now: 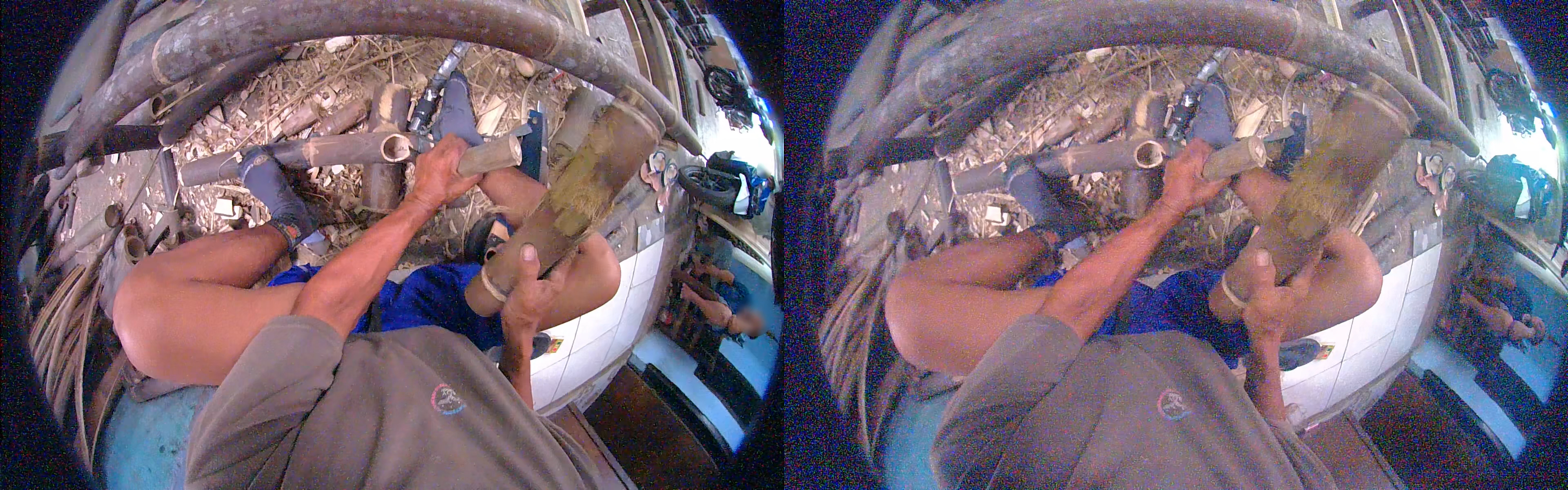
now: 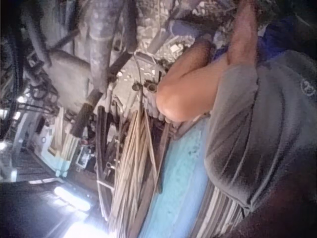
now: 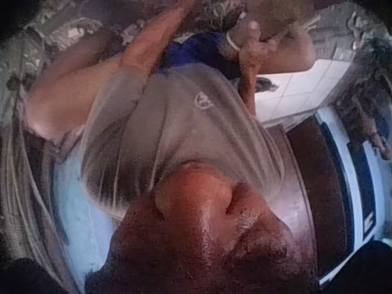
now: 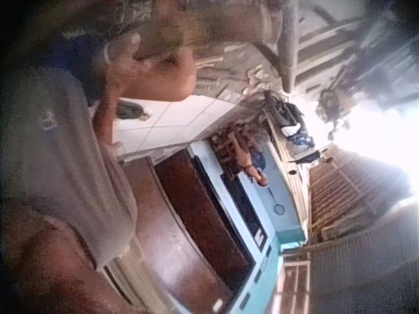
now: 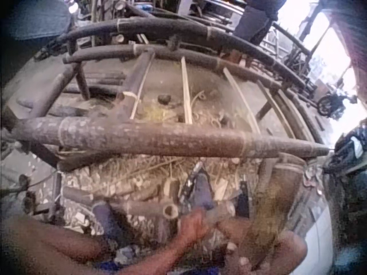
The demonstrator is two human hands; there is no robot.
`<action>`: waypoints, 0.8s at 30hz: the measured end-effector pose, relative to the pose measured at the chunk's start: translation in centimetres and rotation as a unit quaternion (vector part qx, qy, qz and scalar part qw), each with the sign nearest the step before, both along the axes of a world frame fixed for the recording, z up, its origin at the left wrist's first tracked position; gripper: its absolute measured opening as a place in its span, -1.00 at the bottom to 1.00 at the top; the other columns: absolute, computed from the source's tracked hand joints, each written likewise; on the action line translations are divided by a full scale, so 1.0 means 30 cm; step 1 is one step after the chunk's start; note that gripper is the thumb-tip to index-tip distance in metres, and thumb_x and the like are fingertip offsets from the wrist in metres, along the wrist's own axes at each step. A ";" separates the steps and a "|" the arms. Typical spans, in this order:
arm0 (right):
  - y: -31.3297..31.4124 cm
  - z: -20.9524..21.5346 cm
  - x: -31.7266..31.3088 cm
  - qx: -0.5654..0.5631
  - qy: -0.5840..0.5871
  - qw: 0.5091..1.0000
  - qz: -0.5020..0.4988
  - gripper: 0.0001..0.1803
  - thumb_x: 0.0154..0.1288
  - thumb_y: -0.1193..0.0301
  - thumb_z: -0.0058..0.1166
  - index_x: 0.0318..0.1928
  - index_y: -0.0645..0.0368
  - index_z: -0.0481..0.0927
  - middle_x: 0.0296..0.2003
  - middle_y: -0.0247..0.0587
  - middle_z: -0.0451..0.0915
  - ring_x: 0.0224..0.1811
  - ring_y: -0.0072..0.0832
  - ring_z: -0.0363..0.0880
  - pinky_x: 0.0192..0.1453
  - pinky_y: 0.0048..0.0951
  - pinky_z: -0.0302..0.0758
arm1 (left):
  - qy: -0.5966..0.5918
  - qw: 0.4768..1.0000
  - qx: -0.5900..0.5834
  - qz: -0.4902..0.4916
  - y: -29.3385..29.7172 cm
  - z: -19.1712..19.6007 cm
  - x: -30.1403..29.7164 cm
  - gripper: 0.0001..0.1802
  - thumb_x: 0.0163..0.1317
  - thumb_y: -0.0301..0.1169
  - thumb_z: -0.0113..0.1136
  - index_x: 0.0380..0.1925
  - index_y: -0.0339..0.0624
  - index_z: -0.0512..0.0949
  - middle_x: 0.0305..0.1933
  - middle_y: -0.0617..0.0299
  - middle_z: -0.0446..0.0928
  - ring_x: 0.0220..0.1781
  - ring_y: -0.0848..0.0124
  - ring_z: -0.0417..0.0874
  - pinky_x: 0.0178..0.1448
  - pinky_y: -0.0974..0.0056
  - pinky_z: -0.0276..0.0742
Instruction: The person sits on the floor and assembles bamboo pieces. They apply glue to the ends of bamboo segments, insert a smaller piece into a larger one, and secure the joint with a rubber band. The person then uses a mallet to tap the joint for a snug fit.
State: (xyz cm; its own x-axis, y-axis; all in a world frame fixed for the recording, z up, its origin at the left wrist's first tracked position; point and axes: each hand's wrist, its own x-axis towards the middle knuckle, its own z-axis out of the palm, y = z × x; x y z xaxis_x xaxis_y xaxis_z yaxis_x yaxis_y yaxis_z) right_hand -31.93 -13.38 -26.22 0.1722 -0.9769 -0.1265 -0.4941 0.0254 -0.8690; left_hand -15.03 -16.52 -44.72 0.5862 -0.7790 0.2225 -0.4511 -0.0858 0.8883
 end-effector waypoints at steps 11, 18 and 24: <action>0.021 -0.025 -0.020 -0.003 0.217 0.973 0.075 -0.26 0.40 0.28 0.17 0.47 0.28 0.23 0.21 0.11 0.52 0.23 -0.13 0.55 0.31 -0.21 0.48 | -0.025 1.000 0.010 -0.007 0.005 0.000 0.013 -0.56 -0.04 -0.10 0.47 -0.25 -0.06 0.54 -0.21 0.09 0.57 -0.16 -0.03 0.68 -0.16 -0.04 0.61; 0.029 -0.016 0.004 0.049 0.165 0.983 0.057 -0.27 0.42 0.25 0.15 0.48 0.30 0.24 0.26 0.13 0.50 0.23 -0.13 0.55 0.31 -0.22 0.48 | -0.064 0.997 0.033 0.006 0.011 -0.025 -0.002 -0.55 -0.09 -0.16 0.50 -0.24 -0.03 0.54 -0.22 0.14 0.56 -0.16 -0.01 0.68 -0.16 -0.05 0.62; 0.019 -0.054 -0.028 0.067 0.079 0.994 0.033 -0.23 0.42 0.28 0.14 0.51 0.29 0.17 0.24 0.17 0.51 0.20 -0.05 0.57 0.30 -0.18 0.50 | -0.048 0.998 0.005 -0.035 0.028 -0.064 0.011 -0.55 -0.11 -0.16 0.51 -0.24 -0.03 0.54 -0.19 0.15 0.54 -0.14 0.01 0.68 -0.19 -0.05 0.60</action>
